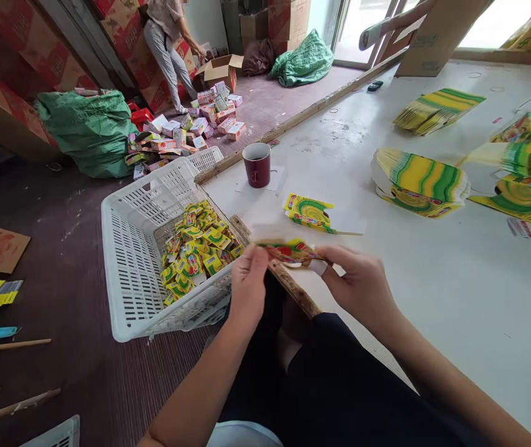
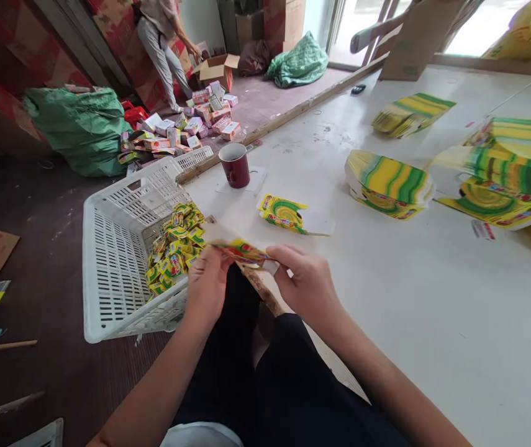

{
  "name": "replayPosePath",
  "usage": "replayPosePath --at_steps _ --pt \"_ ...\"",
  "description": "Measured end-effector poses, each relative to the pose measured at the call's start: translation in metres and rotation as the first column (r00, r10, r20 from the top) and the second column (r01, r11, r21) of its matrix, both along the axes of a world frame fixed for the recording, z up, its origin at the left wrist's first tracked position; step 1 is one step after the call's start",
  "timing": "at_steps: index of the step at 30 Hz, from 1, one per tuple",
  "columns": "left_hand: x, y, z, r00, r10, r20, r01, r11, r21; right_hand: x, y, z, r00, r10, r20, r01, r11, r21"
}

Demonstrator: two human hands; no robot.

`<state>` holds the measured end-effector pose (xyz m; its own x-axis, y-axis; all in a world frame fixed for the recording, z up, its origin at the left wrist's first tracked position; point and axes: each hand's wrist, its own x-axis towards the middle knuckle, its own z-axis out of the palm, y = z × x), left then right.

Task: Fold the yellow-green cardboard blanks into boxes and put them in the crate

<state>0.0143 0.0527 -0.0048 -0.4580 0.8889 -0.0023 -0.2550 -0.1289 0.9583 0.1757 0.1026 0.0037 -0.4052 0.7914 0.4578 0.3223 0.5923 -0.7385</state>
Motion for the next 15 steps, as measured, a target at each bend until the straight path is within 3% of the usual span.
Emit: replayPosePath --at_steps 2,4,7,9,11,13,15 --pt "-0.017 -0.002 0.01 0.991 -0.031 -0.132 0.032 0.999 0.008 0.005 0.003 0.004 0.99 -0.051 0.132 0.015 0.965 0.261" --pt "-0.029 -0.005 0.022 0.931 -0.136 -0.339 0.128 0.991 -0.044 0.007 0.003 0.007 0.972 -0.047 0.229 -0.057 0.902 0.427" --pt "-0.031 -0.008 0.036 0.701 -0.369 -0.611 0.259 0.929 -0.265 0.003 -0.004 0.01 0.951 0.107 0.29 -0.239 0.85 0.47" --pt "-0.024 -0.008 0.038 0.594 -0.443 -0.671 0.231 0.893 -0.385 0.0 -0.009 0.01 0.963 0.16 0.215 -0.24 0.873 0.425" --pt "-0.017 -0.008 0.035 0.56 -0.413 -0.719 0.154 0.904 -0.399 -0.002 -0.01 0.01 0.998 0.061 0.013 -0.062 0.948 0.313" --pt "-0.012 -0.009 0.029 0.524 -0.343 -0.779 0.107 0.934 -0.34 -0.001 -0.007 0.011 0.974 -0.099 -0.203 0.117 0.99 0.079" --pt "-0.009 -0.011 0.022 0.489 -0.308 -0.816 0.144 0.951 -0.272 0.0 -0.002 0.011 0.945 -0.14 -0.297 0.075 0.972 -0.221"
